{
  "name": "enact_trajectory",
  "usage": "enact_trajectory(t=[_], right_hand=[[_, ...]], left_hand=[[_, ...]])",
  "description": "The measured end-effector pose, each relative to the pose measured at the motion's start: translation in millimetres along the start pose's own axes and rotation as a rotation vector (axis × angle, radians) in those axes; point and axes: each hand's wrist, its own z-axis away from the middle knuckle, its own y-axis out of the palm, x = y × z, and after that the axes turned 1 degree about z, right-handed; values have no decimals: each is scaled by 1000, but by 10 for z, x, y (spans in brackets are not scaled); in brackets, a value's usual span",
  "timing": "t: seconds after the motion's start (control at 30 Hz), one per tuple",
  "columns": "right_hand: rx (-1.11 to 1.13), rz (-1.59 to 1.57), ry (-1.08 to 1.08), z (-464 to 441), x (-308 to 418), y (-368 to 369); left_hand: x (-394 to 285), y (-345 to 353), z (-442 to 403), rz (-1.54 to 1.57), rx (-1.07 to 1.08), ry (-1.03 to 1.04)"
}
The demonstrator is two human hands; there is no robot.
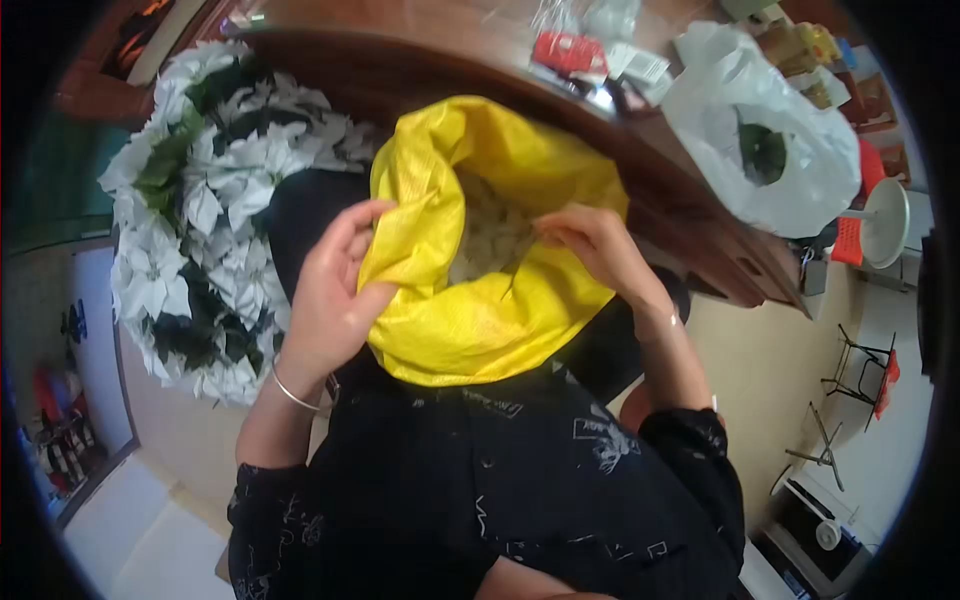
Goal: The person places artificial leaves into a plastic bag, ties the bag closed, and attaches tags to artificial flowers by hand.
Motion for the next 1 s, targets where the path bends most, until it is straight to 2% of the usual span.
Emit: enact_trajectory(t=[0.1, 0.17, 0.23, 0.37, 0.4, 0.5, 0.6, 0.7, 0.77, 0.87, 1.0], right_hand=[[-188, -216, 57, 2, 465, -332], [-289, -68, -7, -172, 635, -563], [-411, -103, -53, -466, 667, -680], [-472, -39, -1, -1221, 646, -915], [-465, -119, 12, -1456, 508, -947], [-419, 13, 122, -2001, 194, -1099], [-487, 172, 105, -2122, 72, -1150], [-711, 273, -119, -1738, 507, -1049], [-691, -36, -242, -1249, 1072, -923], [-446, -273, -573, -445, 1473, -789], [62, -915, -1173, -88, 2129, -638]], left_hand=[[123, -45, 1, 14, -1, 11], [149, -23, -3, 31, 7, 11], [166, -4, 7, 43, 11, 10], [209, -13, 19, 71, 9, 16], [220, -15, 19, 74, 11, 21], [218, -19, 17, 73, 21, 28], [204, -24, 20, 63, 16, 25], [221, -36, 27, 78, 1, 25], [227, -38, 20, 99, -13, 27], [234, -42, 9, 86, -12, 17], [193, 14, 7, 96, -19, 24]])
